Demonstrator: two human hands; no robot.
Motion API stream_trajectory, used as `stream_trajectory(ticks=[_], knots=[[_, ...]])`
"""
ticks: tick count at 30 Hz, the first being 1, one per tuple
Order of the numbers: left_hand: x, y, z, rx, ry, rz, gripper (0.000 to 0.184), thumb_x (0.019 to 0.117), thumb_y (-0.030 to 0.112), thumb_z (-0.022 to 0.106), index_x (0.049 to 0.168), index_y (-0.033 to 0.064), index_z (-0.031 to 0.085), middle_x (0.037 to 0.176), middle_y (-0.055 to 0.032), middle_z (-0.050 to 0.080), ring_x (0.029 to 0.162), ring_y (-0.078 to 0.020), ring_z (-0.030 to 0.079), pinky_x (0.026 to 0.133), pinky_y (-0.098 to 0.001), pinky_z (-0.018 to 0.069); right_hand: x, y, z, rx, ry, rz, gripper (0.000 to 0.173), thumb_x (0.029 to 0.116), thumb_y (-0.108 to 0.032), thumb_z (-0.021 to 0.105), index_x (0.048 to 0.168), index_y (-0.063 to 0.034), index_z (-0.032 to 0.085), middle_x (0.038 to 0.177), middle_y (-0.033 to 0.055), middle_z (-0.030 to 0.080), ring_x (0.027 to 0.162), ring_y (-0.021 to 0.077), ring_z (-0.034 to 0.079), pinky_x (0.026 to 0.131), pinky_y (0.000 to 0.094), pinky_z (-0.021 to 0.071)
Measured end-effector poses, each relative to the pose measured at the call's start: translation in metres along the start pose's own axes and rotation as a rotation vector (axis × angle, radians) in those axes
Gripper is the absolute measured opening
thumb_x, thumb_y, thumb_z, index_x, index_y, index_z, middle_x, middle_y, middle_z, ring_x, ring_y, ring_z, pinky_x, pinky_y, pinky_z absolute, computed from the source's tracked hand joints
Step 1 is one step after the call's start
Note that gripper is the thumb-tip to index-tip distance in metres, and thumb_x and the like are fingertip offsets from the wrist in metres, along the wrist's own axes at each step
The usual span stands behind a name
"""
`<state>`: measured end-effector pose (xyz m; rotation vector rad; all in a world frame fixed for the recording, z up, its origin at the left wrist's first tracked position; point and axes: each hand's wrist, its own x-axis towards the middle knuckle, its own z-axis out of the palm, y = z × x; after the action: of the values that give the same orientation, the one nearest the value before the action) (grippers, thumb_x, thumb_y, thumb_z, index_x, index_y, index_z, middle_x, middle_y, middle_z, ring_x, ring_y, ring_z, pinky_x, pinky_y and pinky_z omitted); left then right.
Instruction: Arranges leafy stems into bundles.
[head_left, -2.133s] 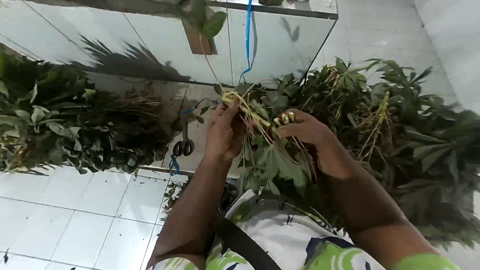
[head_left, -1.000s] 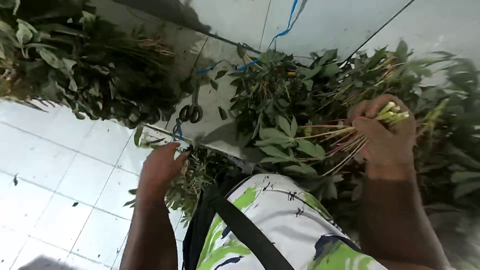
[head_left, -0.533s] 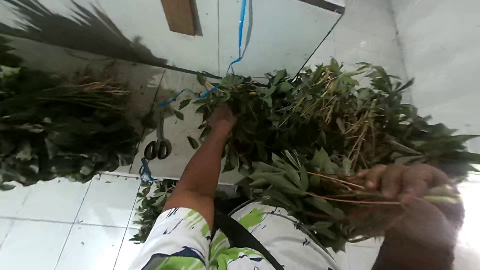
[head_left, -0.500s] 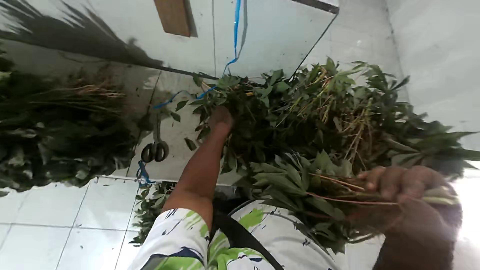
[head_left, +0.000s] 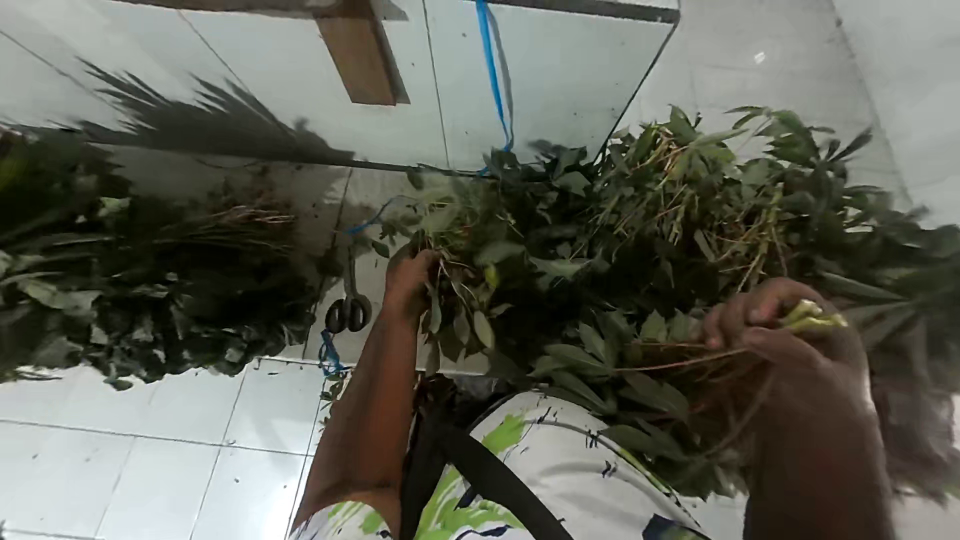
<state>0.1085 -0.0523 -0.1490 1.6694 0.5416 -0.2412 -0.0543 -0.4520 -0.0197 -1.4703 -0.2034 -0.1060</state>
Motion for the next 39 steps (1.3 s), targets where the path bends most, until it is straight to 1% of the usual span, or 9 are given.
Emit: stream_trajectory(ticks=[8, 17, 21, 25, 27, 30, 33, 35, 39], knots=[[-0.061, 0.005, -0.001, -0.039, 0.132, 0.553, 0.052, 0.0890, 0.013, 0.077, 0.133, -0.0003, 0.054, 0.118, -0.0126, 0.065, 0.097, -0.0182, 0.068, 0.083, -0.0368, 0.0615, 0.060, 0.008, 0.085, -0.352, -0.187, 0.170, 0.017, 0.0927, -0.026, 0.070, 0.102, -0.0117, 0.072, 0.078, 0.0015, 0.071, 0.058, 0.0127, 0.065, 0.049, 0.0298, 0.0579], [-0.116, 0.013, 0.025, 0.102, -0.075, 0.828, 0.053, 0.0883, 0.006, 0.077, 0.136, 0.0059, 0.053, 0.128, -0.0119, 0.060, 0.104, -0.0193, 0.067, 0.087, -0.0393, 0.0618, 0.114, 0.055, 0.167, -0.565, -0.131, 0.262, 0.035, 0.0911, -0.024, 0.077, 0.125, -0.0144, 0.071, 0.112, 0.0060, 0.073, 0.100, 0.0173, 0.070, 0.089, 0.0460, 0.0593], [-0.120, 0.019, 0.007, 0.164, -0.384, 0.820, 0.058, 0.0944, 0.007, 0.062, 0.151, 0.0087, 0.049, 0.142, -0.0126, 0.055, 0.110, -0.0204, 0.068, 0.091, -0.0411, 0.0628, 0.114, 0.069, 0.159, -0.438, -0.151, 0.142, 0.040, 0.0879, -0.019, 0.081, 0.124, -0.0079, 0.067, 0.110, 0.0063, 0.072, 0.098, 0.0112, 0.069, 0.090, 0.0333, 0.0596], [-0.125, 0.041, -0.011, 0.254, -0.172, 0.812, 0.030, 0.1034, 0.031, 0.060, 0.117, 0.0059, 0.069, 0.106, -0.0070, 0.069, 0.077, -0.0141, 0.067, 0.067, -0.0348, 0.0606, 0.113, 0.064, 0.153, -0.482, -0.229, 0.208, 0.032, 0.0875, -0.014, 0.076, 0.118, -0.0075, 0.069, 0.103, 0.0067, 0.072, 0.091, 0.0118, 0.069, 0.084, 0.0345, 0.0597], [-0.119, 0.060, -0.014, 0.222, -0.118, 0.791, 0.048, 0.0988, 0.038, 0.066, 0.133, 0.0050, 0.056, 0.120, -0.0095, 0.066, 0.073, -0.0142, 0.065, 0.062, -0.0334, 0.0586, 0.112, 0.056, 0.151, -0.537, -0.333, 0.263, 0.032, 0.0886, -0.014, 0.076, 0.119, -0.0067, 0.068, 0.103, 0.0070, 0.072, 0.092, 0.0125, 0.069, 0.086, 0.0345, 0.0587], [-0.100, 0.082, -0.019, 0.153, -0.378, 0.814, 0.070, 0.0948, 0.027, 0.073, 0.156, 0.0147, 0.041, 0.143, -0.0071, 0.057, 0.087, -0.0161, 0.071, 0.069, -0.0332, 0.0636, 0.110, 0.053, 0.150, -0.568, -0.470, 0.264, 0.033, 0.0894, -0.020, 0.079, 0.119, -0.0082, 0.069, 0.101, 0.0061, 0.072, 0.090, 0.0120, 0.069, 0.086, 0.0350, 0.0589], [-0.089, 0.092, -0.021, 0.194, -0.548, 0.915, 0.029, 0.0912, 0.011, 0.076, 0.117, 0.0069, 0.063, 0.112, -0.0065, 0.070, 0.082, -0.0160, 0.070, 0.068, -0.0331, 0.0624, 0.104, 0.053, 0.147, -0.531, -0.437, 0.248, 0.039, 0.0880, -0.017, 0.079, 0.124, -0.0102, 0.066, 0.107, 0.0050, 0.072, 0.094, 0.0120, 0.070, 0.086, 0.0345, 0.0604], [-0.089, 0.096, -0.025, 0.495, -0.522, 1.033, 0.013, 0.0922, 0.017, 0.076, 0.103, 0.0101, 0.070, 0.115, -0.0028, 0.069, 0.095, -0.0128, 0.069, 0.079, -0.0331, 0.0631, 0.105, 0.060, 0.137, -0.520, -0.441, 0.254, 0.036, 0.0871, -0.018, 0.079, 0.120, -0.0099, 0.068, 0.103, 0.0050, 0.073, 0.091, 0.0130, 0.070, 0.084, 0.0362, 0.0610], [-0.099, 0.094, -0.024, 1.026, -0.385, 1.264, 0.019, 0.0994, 0.031, 0.065, 0.112, 0.0219, 0.076, 0.121, -0.0032, 0.070, 0.125, -0.0288, 0.058, 0.106, -0.0539, 0.0468, 0.106, 0.067, 0.124, -0.609, -0.518, 0.265, 0.029, 0.0896, -0.026, 0.078, 0.112, -0.0103, 0.071, 0.098, 0.0043, 0.073, 0.089, 0.0120, 0.070, 0.083, 0.0369, 0.0605]])
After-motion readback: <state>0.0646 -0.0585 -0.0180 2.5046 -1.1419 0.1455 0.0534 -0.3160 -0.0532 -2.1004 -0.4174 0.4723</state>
